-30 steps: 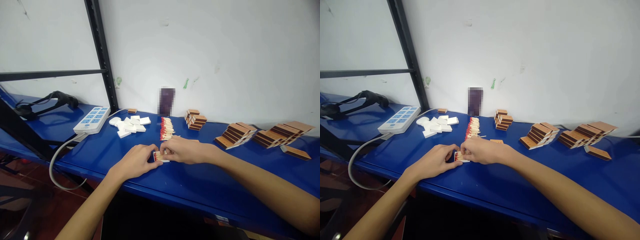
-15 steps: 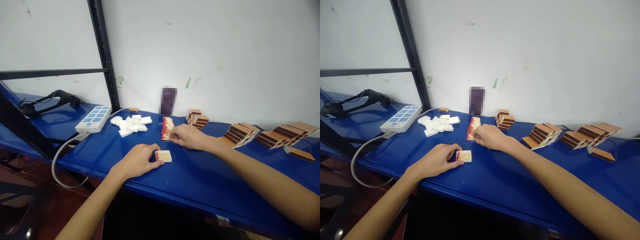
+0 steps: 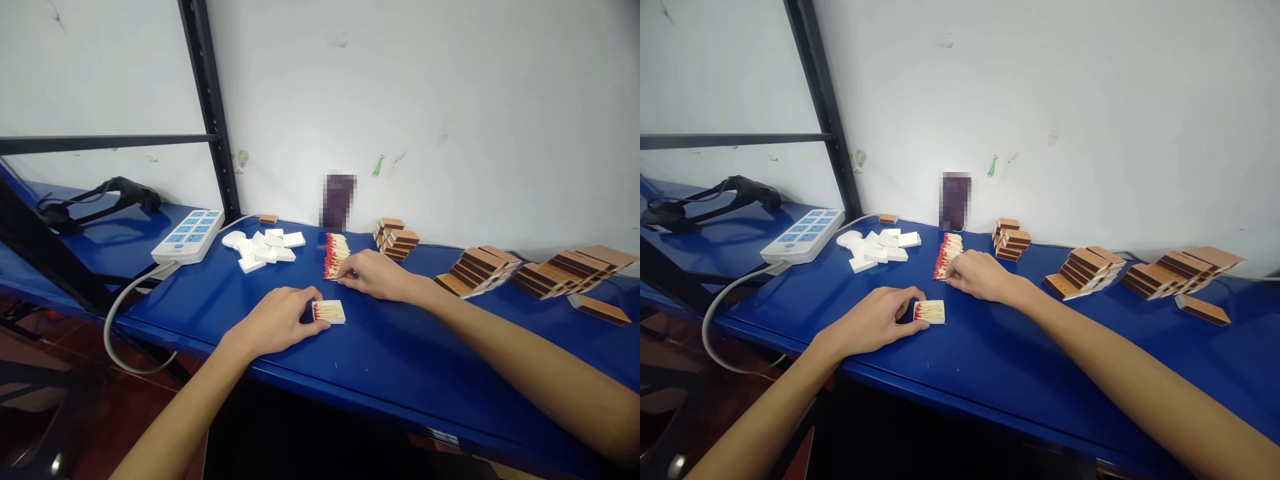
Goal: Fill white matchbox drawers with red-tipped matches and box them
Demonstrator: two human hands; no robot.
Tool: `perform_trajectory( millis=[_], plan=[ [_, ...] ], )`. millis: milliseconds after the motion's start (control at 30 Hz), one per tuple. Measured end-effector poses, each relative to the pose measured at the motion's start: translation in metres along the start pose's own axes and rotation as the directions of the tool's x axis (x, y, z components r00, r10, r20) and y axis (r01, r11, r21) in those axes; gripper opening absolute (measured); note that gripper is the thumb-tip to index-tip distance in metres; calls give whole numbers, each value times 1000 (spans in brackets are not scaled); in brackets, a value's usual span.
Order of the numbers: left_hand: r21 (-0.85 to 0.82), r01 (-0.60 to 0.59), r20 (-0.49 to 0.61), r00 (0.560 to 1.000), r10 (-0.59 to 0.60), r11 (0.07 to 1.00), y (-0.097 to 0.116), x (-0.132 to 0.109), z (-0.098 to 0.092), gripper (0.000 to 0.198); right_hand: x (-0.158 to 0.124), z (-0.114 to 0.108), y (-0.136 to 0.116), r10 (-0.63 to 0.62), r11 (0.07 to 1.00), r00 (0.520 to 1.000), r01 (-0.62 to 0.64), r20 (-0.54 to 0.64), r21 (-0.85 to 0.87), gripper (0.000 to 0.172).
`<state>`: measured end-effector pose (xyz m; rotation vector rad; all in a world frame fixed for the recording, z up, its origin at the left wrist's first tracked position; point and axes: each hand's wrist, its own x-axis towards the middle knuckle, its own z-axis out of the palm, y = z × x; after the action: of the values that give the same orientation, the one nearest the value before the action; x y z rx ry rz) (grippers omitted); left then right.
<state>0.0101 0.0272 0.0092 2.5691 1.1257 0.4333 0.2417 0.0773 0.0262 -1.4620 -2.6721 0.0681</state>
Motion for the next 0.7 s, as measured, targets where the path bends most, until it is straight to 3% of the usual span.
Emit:
perform_trajectory(
  millis=[500, 700],
  plan=[
    [-8, 7, 11, 1000, -7, 1000, 1, 0, -2, 36, -1, -2, 2, -17, 997, 1000, 16, 18, 79, 22],
    [-5, 19, 12, 1000, -19, 1000, 2, 0, -2, 37, -6, -6, 7, -85, 985, 986, 61, 143, 162, 23]
  ],
)
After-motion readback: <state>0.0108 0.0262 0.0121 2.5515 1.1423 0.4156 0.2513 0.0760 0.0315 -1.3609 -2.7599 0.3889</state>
